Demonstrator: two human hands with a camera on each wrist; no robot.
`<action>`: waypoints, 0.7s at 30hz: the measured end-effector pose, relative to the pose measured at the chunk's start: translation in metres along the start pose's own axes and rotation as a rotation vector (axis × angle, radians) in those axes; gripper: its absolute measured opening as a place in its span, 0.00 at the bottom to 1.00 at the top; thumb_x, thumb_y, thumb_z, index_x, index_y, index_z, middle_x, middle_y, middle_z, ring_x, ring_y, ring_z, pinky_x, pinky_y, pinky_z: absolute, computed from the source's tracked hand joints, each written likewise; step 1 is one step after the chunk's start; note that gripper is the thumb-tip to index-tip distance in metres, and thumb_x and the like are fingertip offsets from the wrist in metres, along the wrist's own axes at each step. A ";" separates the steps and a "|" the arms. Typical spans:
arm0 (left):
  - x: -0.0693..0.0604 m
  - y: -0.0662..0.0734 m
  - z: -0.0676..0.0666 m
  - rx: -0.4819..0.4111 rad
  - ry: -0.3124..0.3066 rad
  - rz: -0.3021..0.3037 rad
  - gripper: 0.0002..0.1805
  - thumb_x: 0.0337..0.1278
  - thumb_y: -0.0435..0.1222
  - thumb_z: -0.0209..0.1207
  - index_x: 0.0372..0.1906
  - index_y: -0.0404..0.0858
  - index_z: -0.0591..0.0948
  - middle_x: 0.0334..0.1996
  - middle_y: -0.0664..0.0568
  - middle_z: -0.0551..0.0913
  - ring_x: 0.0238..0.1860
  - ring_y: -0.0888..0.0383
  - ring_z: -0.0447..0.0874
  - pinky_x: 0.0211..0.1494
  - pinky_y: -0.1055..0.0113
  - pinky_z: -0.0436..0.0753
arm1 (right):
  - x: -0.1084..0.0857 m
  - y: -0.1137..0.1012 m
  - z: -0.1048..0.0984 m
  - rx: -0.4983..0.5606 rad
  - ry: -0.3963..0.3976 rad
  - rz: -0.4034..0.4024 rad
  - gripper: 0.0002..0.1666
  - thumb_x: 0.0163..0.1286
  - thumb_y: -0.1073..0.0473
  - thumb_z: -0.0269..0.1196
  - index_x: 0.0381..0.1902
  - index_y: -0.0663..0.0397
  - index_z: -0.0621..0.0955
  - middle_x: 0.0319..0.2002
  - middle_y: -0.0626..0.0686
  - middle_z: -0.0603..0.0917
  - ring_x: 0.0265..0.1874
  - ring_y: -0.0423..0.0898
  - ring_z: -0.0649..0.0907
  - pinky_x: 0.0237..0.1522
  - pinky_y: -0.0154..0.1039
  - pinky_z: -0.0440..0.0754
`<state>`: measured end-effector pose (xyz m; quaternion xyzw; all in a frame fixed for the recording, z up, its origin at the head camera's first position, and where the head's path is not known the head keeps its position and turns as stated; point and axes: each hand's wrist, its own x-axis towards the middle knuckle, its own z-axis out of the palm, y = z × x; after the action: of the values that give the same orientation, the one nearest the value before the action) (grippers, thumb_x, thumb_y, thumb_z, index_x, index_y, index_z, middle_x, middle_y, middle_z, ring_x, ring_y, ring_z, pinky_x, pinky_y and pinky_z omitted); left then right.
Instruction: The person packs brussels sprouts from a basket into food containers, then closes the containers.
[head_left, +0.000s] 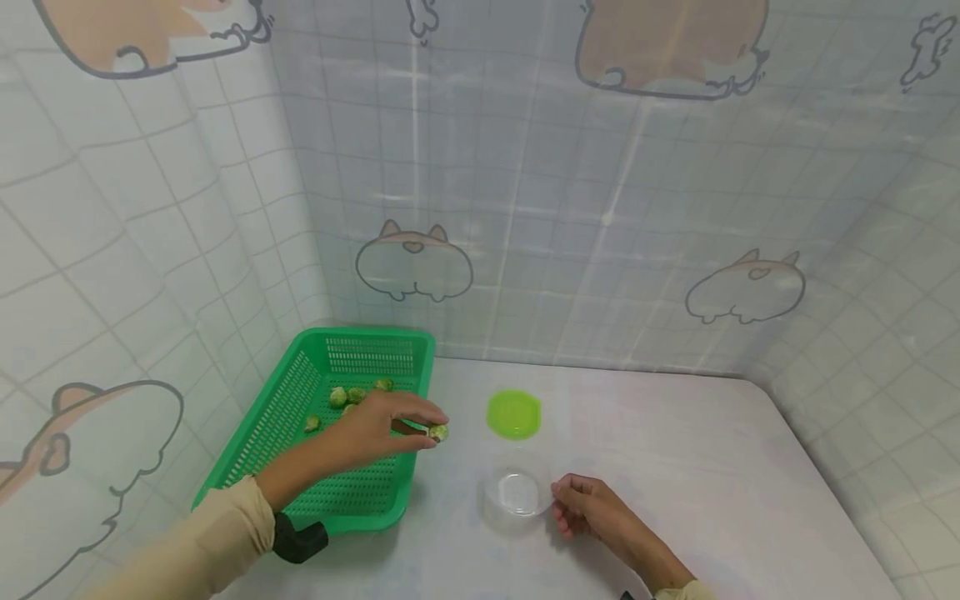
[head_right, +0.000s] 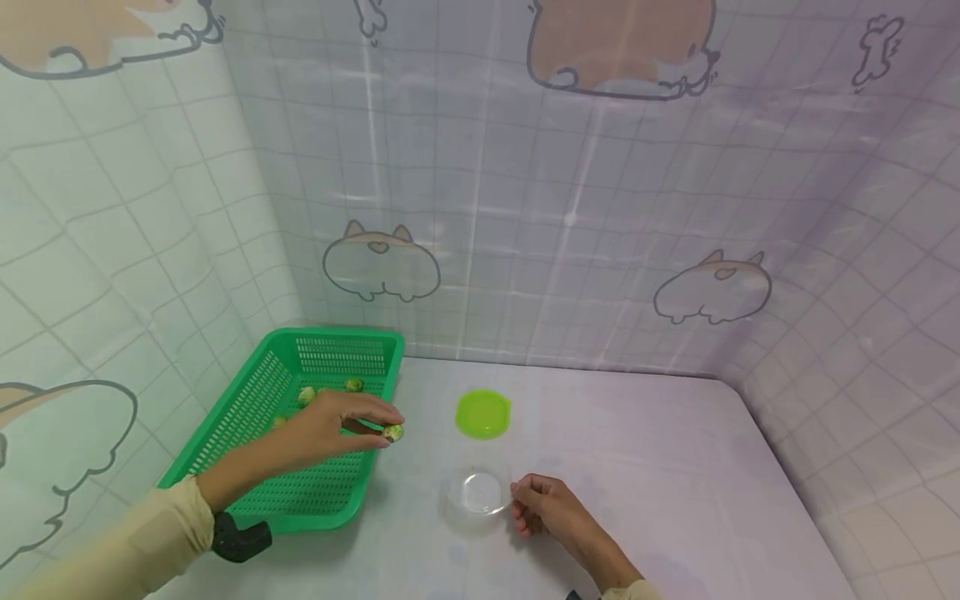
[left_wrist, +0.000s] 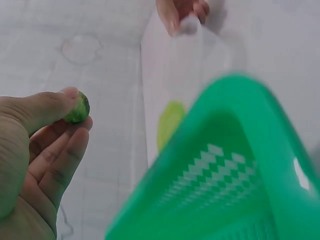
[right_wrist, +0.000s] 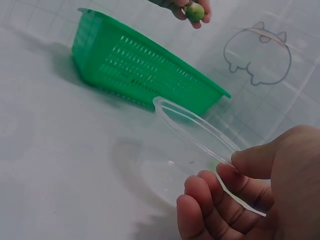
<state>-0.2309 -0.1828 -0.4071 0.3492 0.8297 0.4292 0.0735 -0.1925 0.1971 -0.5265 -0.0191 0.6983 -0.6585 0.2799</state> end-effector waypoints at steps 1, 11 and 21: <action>0.002 0.003 0.003 -0.007 -0.008 0.000 0.17 0.61 0.43 0.68 0.55 0.53 0.85 0.54 0.57 0.85 0.52 0.62 0.85 0.52 0.67 0.86 | 0.001 0.001 0.001 0.001 0.002 -0.003 0.22 0.76 0.49 0.59 0.45 0.67 0.77 0.32 0.52 0.81 0.29 0.43 0.80 0.34 0.37 0.82; 0.020 0.015 0.031 -0.086 -0.048 0.077 0.17 0.61 0.37 0.68 0.55 0.50 0.85 0.51 0.57 0.86 0.51 0.61 0.85 0.51 0.66 0.87 | 0.006 0.004 0.003 0.025 0.008 -0.020 0.22 0.76 0.49 0.60 0.44 0.68 0.77 0.33 0.52 0.82 0.30 0.43 0.80 0.36 0.37 0.82; 0.038 0.013 0.065 -0.084 -0.051 -0.018 0.14 0.62 0.36 0.68 0.52 0.47 0.85 0.47 0.59 0.87 0.48 0.64 0.86 0.51 0.72 0.85 | 0.007 0.007 0.002 0.041 0.002 -0.038 0.21 0.76 0.50 0.60 0.43 0.68 0.77 0.33 0.52 0.82 0.30 0.43 0.81 0.36 0.37 0.82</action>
<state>-0.2255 -0.1107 -0.4310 0.3493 0.8118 0.4540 0.1132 -0.1954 0.1933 -0.5355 -0.0257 0.6845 -0.6779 0.2669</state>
